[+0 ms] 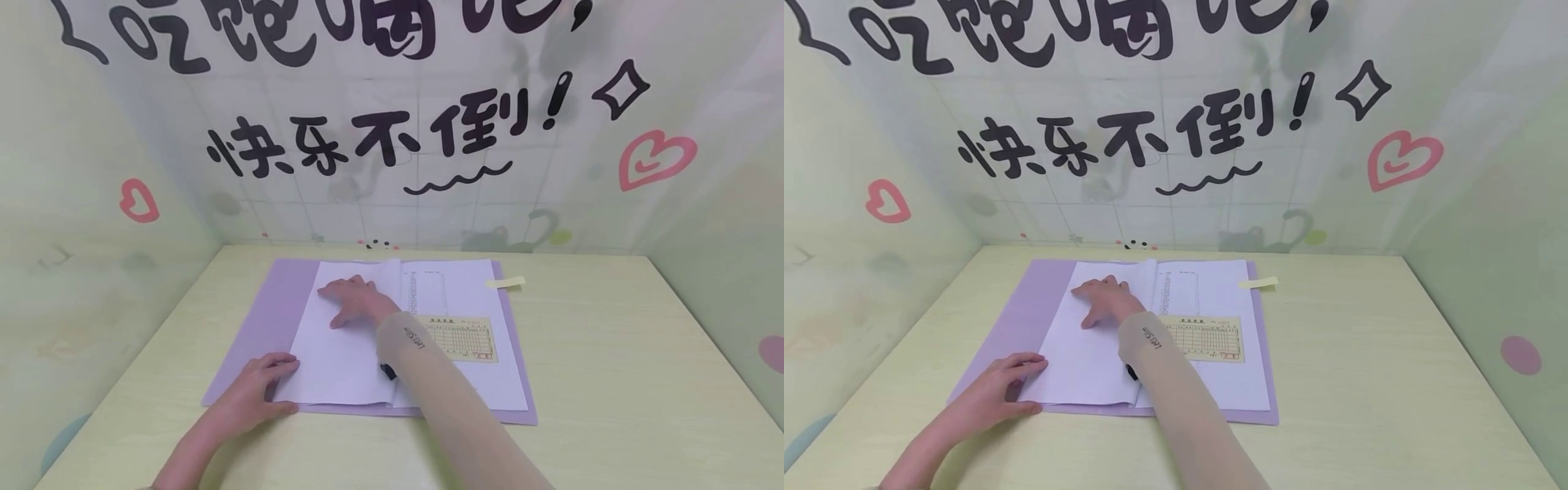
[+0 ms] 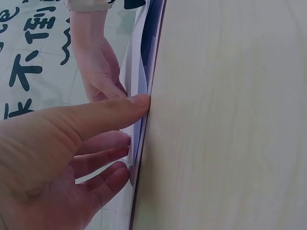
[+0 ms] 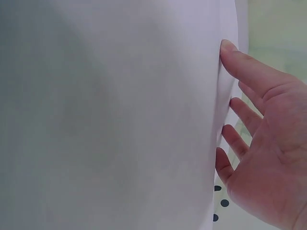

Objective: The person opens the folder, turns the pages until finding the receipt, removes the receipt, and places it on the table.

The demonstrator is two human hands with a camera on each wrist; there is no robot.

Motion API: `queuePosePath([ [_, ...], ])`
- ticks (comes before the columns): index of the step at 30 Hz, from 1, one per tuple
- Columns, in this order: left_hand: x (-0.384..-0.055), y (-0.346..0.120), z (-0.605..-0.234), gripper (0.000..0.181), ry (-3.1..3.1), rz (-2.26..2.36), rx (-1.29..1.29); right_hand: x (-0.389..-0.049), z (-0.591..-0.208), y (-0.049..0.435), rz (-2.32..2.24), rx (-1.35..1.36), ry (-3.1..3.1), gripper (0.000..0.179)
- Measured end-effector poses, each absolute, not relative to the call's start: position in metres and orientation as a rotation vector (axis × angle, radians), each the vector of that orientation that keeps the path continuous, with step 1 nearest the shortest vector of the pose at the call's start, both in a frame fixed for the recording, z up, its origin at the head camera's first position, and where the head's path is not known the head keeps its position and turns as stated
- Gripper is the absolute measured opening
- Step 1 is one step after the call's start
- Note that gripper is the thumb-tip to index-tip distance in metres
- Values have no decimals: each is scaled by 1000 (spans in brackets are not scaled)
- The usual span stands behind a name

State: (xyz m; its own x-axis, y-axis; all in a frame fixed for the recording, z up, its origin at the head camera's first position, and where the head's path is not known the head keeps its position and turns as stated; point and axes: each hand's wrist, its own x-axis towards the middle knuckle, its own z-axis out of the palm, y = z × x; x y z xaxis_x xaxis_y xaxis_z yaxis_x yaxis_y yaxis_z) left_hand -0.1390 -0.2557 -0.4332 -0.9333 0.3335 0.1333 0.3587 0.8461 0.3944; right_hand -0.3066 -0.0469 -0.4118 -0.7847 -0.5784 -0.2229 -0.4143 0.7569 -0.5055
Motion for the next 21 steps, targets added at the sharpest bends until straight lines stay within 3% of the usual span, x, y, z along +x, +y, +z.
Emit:
queuePosePath([
  [21,-138,-254,-430,53,-2879,-684,-638,-308,-412,-48,-544,-823,2583,66],
])
